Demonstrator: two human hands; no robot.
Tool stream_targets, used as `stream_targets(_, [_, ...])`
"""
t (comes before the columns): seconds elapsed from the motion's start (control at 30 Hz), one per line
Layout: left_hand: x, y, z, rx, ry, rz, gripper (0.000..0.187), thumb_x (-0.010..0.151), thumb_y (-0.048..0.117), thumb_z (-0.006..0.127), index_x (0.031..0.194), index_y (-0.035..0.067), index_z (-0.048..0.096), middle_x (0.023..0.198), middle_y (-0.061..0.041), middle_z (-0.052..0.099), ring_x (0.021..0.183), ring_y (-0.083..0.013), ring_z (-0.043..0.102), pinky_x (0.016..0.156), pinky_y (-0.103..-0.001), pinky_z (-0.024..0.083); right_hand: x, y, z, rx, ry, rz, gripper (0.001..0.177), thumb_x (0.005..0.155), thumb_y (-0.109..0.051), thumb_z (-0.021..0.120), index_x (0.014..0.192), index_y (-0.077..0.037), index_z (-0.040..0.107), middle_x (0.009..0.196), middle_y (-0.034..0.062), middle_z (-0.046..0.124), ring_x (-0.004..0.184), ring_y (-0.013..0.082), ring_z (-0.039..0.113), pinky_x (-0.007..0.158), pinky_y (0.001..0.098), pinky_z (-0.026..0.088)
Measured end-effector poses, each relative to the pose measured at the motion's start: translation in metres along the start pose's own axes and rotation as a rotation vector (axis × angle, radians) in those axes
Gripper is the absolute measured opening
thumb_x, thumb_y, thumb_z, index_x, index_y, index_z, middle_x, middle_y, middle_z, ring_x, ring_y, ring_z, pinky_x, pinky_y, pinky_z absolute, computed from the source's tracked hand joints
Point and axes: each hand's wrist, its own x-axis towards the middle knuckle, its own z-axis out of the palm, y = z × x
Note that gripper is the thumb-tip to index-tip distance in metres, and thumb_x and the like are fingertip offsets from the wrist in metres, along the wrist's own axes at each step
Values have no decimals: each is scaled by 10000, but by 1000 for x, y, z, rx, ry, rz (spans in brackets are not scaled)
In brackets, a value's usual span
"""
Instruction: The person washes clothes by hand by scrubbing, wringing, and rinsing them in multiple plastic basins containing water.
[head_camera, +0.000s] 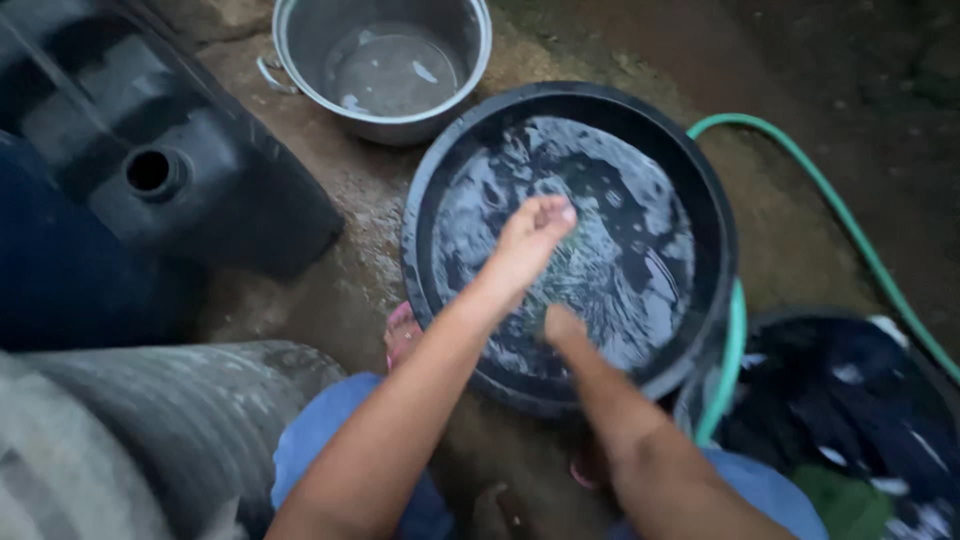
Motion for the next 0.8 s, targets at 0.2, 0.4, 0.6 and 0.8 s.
stream_targets(0.2, [18,4,7,179,-197,120,545,824,149,776,1322,15,599,1330,-154,637,1255,-258,586,1068,-371,464,-72,-10,-211,-36,329,-346,314,716,-355,830,944,-140,824,882,114,780,799,278,751,764,428,583])
stream_targets(0.4, [-4,25,21,508,-418,269,756,684,169,863,1362,68,545,1294,-138,647,1237,-262,612,1051,-368,463,-301,-39,-318,92,737,-527,190,867,-221,793,997,-82,803,796,127,731,697,237,700,669,401,543])
stream_targets(0.6, [-27,61,36,713,-294,597,555,724,295,909,1152,48,659,1131,-178,692,1118,-356,643,945,-418,498,-409,-39,-354,161,1196,-733,96,937,-8,778,1032,-13,776,950,126,730,826,176,687,665,291,527])
stream_targets(0.8, [-13,90,19,626,-339,460,423,651,321,954,760,51,647,736,-79,677,718,-201,646,668,-363,516,-373,56,-341,384,1177,-646,140,940,8,820,1068,-22,769,919,65,641,851,179,626,719,298,477])
